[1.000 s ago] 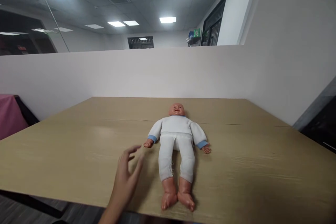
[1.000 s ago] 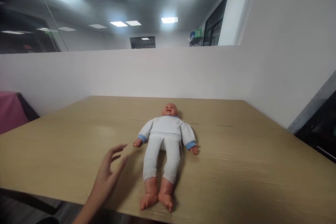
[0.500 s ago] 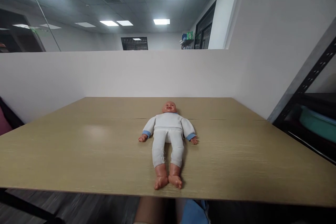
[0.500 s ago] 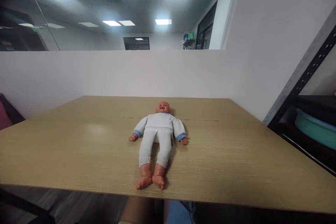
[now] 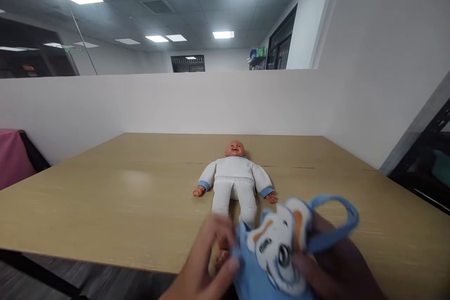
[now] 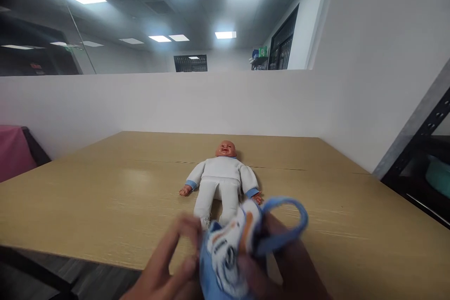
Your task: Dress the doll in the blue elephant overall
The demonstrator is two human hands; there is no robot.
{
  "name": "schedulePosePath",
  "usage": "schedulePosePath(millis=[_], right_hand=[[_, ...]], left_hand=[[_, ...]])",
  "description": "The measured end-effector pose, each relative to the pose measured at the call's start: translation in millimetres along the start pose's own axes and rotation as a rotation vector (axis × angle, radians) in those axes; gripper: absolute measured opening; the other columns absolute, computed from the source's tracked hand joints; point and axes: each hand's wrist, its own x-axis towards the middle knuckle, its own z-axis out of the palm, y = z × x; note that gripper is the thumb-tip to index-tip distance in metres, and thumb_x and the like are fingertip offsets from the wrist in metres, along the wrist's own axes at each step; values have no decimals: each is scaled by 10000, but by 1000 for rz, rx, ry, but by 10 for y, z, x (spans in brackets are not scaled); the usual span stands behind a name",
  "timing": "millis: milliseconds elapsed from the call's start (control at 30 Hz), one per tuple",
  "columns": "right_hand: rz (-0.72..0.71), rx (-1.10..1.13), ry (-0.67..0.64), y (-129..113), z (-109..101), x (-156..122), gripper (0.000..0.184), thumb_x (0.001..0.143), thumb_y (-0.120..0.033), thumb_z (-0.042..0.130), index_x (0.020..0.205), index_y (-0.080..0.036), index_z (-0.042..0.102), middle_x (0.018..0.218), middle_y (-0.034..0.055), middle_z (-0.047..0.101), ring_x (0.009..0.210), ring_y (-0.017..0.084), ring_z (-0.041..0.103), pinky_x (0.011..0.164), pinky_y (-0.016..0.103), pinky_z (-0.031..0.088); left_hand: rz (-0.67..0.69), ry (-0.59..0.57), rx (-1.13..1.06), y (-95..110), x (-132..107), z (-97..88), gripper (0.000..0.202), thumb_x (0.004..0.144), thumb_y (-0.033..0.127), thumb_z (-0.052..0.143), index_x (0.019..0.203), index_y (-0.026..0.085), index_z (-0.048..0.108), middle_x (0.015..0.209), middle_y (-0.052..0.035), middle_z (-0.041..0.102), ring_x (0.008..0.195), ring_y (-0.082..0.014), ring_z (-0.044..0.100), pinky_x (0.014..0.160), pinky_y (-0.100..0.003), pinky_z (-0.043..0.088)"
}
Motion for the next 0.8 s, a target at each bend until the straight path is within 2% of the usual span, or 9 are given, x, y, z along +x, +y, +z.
schedulePosePath(millis=[100,200,300,367,467,567,667,733,800], right_hand=[[-258,202,-400,-419,124,713,247,932,-396,769,1113,-237,713,1075,81,726,994,249,724,884,320,643],[-368,398,-478,-711,194,1278,185,920,-288,823,965,-242,649,934,-3,667,862,147,679,781,200,602],[-335,456,-480,-703,152,1655,202,920,-280,835,960,-247,639,885,-33,625,797,104,635,728,150,560],[-313,433,-517,-571,90,1834,198,922,-322,834,982,-245,662,909,-19,633,814,116,633,739,167,559],[-280,473,-493,-354,21,2039,226,946,-443,784,937,-235,697,833,6,622,742,150,606,673,225,546],[-274,567,-469,-227,-16,2216,348,1020,-492,655,795,-227,668,598,-31,445,522,126,409,501,231,396],[-335,530,-378,-142,-101,2412,393,1060,-489,571,774,-226,631,508,-64,275,491,128,235,501,243,297],[-364,422,-227,-80,-188,2532,425,1062,-511,543,762,-219,614,540,-53,288,537,140,259,546,252,312],[-403,273,-108,-37,-256,2595,438,1052,-560,525,814,-216,656,674,-12,462,647,152,403,627,255,382]], left_hand=[[129,147,-30,82,692,-308,699,930,475,723,1544,370,405,1662,-78,364,1575,-371,286,1301,-579,257],[220,-86,-192,187,1332,-625,811,879,624,741,1541,302,404,1532,-118,504,1459,-386,444,1215,-526,380],[128,-285,-124,242,1738,-895,535,882,568,771,1268,218,648,1185,-84,672,1134,-285,641,975,-376,520],[119,-331,-5,241,1896,-1009,364,869,468,817,1062,180,708,995,-43,673,943,-199,646,847,-297,515],[190,-209,74,187,2068,-1070,255,883,365,822,1022,183,710,868,-7,655,788,-130,599,721,-243,476],[359,-78,64,91,2204,-1061,166,905,312,801,938,185,699,873,-13,650,804,-126,599,723,-244,475],[548,-80,-36,-15,2268,-1058,143,901,251,796,941,194,671,955,-37,657,887,-148,631,789,-274,507],[612,-94,-96,-70,2266,-1060,165,895,202,792,1003,206,666,985,-47,678,899,-155,650,802,-282,521],[638,-81,-111,-97,2245,-1047,215,886,178,798,1052,220,668,982,-49,698,873,-152,658,778,-276,527]])
